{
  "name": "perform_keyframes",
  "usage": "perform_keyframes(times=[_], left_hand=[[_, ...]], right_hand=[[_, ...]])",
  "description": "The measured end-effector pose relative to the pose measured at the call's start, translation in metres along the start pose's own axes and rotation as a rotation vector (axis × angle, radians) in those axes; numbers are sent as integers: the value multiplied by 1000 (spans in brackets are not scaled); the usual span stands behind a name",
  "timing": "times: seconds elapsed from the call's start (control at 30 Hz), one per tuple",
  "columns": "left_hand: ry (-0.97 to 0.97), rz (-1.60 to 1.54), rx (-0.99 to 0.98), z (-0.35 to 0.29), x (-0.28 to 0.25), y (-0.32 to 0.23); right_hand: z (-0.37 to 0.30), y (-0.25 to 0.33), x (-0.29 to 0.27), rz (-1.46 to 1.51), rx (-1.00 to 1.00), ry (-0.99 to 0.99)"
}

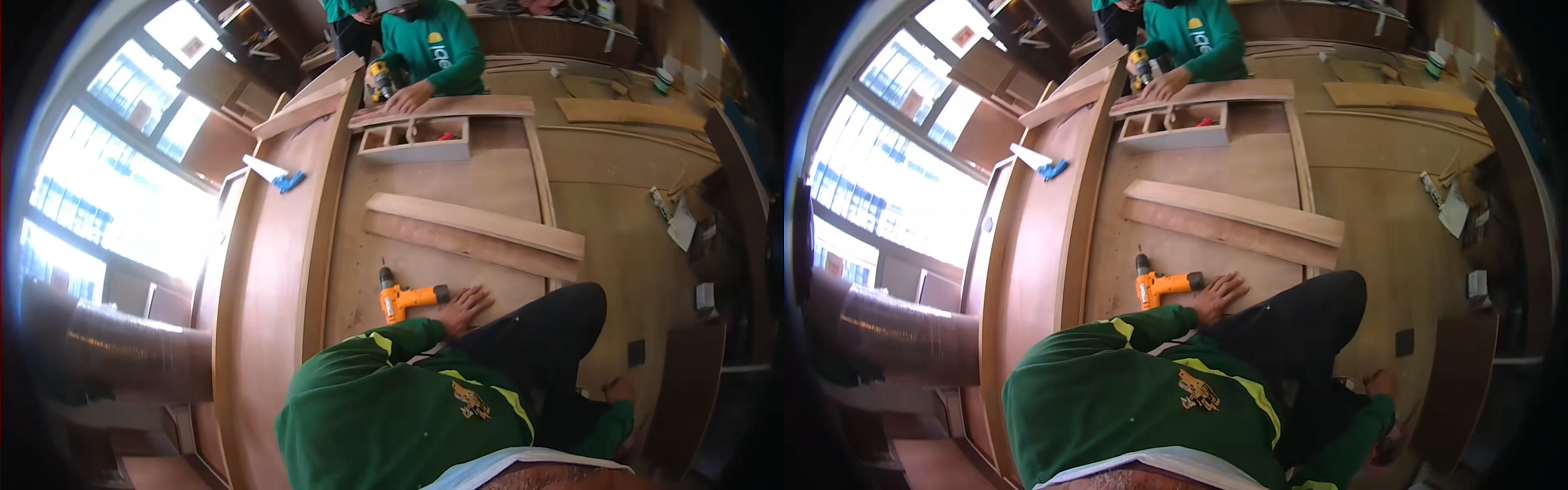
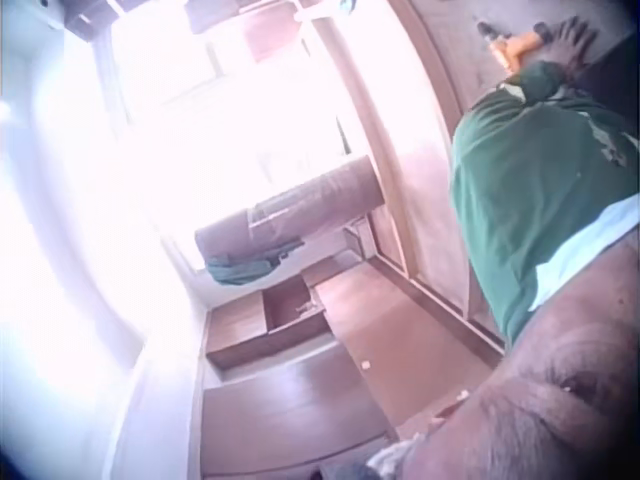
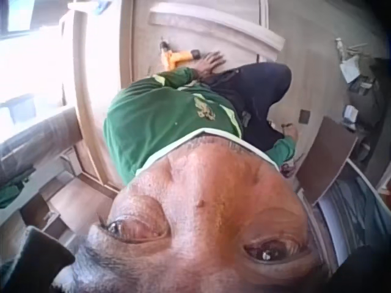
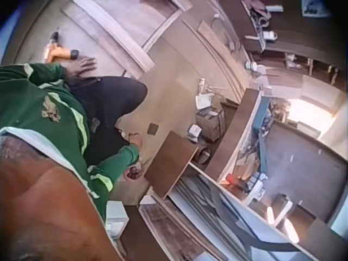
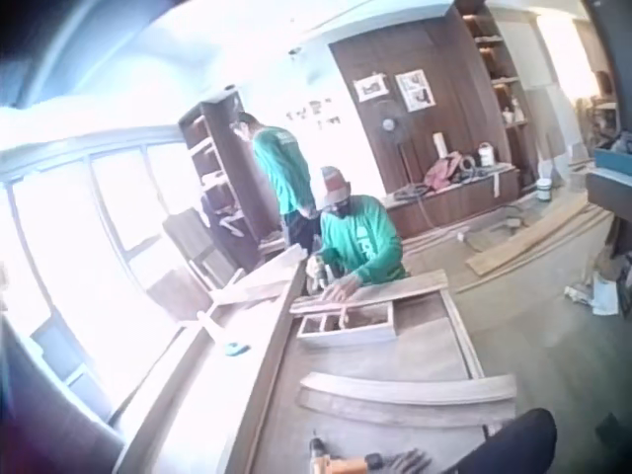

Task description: The person uses a drill to secure screws into a wooden board, then aligns and attaches several long wooden planks to a larger plywood structure by hand and with the drill.

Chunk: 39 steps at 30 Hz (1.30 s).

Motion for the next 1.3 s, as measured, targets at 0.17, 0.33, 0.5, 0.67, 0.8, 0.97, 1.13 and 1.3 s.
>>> perform_keyframes(times=[0.17,0.33,0.5,0.67,0.8,0.97,1.13,1.3], left_hand=[[-48,-69,54,17,-12,-21],[-52,-99,24,7,-16,-19],[-4,-79,11,10,-3,-10],[-20,-69,32,10,-2,-8],[-6,-79,9,7,-8,-14],[-45,-68,37,8,1,-6],[-88,-75,63,5,-1,-9],[-101,-59,87,19,0,-18]], right_hand=[[77,-40,11,-72,-141,-90],[67,53,-1,348,-145,-4],[79,27,20,392,-153,57],[78,10,23,390,-114,-5],[61,18,20,400,-96,-21],[66,5,25,491,-120,-49],[56,7,16,515,-250,-258],[76,-54,50,154,-257,-287]])
Point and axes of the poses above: each hand's wrist, its own z-axis towards the middle knuckle, its own x-axis out of the palm, y = z × x, the point moved 8 cm from there along z, towards the middle knuckle, and after that the axes turned 15 degrees about -x, right-handed, at the moved point
